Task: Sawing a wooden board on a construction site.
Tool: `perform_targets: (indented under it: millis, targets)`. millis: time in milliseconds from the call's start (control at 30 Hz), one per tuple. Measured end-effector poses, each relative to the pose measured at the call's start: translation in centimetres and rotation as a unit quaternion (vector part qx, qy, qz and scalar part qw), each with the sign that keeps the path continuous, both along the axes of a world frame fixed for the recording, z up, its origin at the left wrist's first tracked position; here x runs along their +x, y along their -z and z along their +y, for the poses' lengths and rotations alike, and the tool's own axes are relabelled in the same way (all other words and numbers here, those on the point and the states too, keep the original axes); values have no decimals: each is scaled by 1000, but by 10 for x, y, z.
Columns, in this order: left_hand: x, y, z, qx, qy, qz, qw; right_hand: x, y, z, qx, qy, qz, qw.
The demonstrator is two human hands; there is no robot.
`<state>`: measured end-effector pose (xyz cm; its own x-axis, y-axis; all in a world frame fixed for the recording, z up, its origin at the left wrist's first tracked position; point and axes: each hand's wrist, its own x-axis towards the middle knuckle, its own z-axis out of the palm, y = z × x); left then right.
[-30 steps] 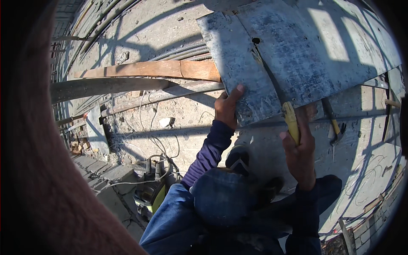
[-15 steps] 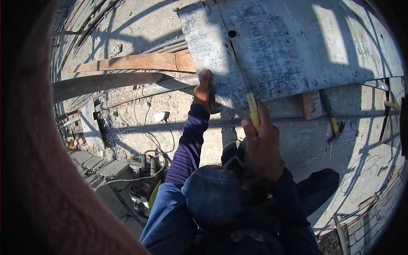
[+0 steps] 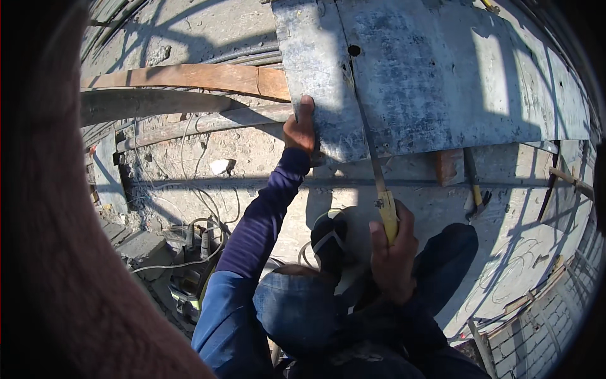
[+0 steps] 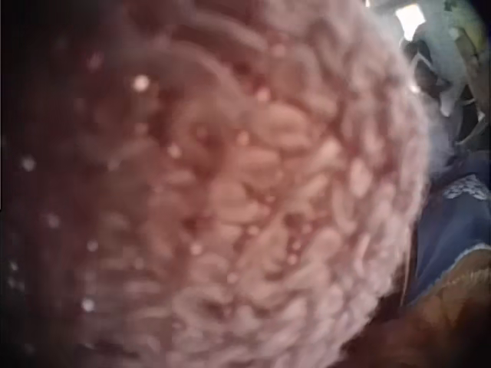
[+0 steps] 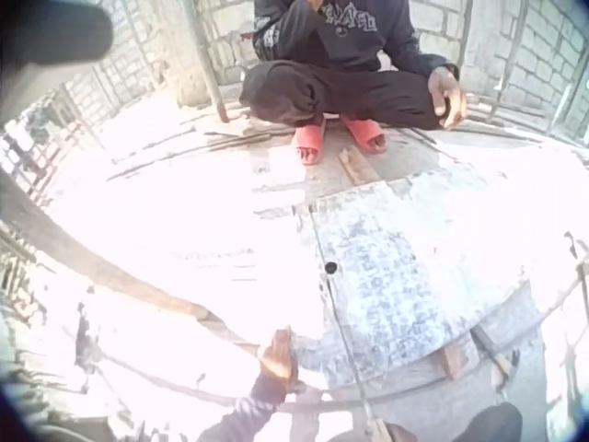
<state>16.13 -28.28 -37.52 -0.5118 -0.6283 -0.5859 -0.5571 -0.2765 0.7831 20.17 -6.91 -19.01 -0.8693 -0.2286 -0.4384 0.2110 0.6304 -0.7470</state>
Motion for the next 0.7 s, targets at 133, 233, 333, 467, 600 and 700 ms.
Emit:
perform_targets:
  millis: [133, 233, 333, 467, 600, 700]
  targets:
    - [-4, -11, -6, -50, 53, -29, 997, 8, 8, -3, -8, 7, -20, 1000]
    - [-2, -14, -7, -84, 100, -13, 991, 12, 14, 6, -33, 5, -7, 999]
    - [-4, -10, -11, -90, 99, -46, 990, 8, 21, 10, -49, 6, -4, 999]
    - [-10, -4, -6, -141, 59, -108, 982, -1, 23, 16, -71, -37, 25, 996]
    - [-11, -8, -8, -40, 46, -25, 998, -21, 3, 15, -50, -33, -51, 997]
    - [-10, 0, -15, 69, 53, 19, 996, -25, -14, 6, -44, -21, -42, 998]
